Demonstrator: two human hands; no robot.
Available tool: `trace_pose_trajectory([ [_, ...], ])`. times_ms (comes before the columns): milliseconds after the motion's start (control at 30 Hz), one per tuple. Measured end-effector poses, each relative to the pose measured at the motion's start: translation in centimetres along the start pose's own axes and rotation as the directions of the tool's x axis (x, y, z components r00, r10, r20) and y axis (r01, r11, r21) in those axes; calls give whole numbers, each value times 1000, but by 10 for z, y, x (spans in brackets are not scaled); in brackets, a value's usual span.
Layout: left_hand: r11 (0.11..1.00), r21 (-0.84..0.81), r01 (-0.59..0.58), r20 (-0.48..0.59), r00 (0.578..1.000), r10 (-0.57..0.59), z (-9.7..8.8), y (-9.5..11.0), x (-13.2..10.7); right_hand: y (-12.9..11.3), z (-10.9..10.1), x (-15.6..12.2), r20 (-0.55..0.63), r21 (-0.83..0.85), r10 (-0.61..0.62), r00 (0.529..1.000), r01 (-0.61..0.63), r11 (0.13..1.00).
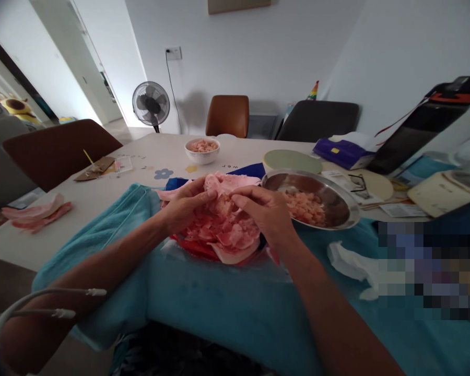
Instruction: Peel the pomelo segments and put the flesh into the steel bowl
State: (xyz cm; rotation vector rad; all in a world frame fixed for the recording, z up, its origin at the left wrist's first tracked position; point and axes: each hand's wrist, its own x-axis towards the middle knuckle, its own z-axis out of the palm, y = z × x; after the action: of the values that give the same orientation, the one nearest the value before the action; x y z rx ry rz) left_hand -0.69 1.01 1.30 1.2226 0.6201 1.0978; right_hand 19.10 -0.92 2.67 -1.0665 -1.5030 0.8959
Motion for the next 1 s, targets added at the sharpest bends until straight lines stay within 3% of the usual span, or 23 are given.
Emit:
trace_pose_trajectory([
  [133, 999, 3, 36, 4, 999, -36, -1, -3, -1, -9, -2, -2, 18, -13, 4, 1000, -4, 1000],
  [400, 996, 9, 92, 4, 996, -92, 3, 0, -2, -9, -7, 0, 43, -241, -115, 992, 122, 963],
  [733, 994, 55, 90, 18, 996, -91, 0, -4, -2, -14, -4, -4, 107, -381, -102, 989, 135, 915],
  [900, 993, 12, 118, 44, 992, -118, 1, -3, -2, -16, 2, -8, 99, -403, -154, 983, 182, 897],
  [1000, 986, -63, 157, 77, 985, -152, 1, -3, -1, -16, 5, -8, 95, -324, -94, 991, 120, 938],
])
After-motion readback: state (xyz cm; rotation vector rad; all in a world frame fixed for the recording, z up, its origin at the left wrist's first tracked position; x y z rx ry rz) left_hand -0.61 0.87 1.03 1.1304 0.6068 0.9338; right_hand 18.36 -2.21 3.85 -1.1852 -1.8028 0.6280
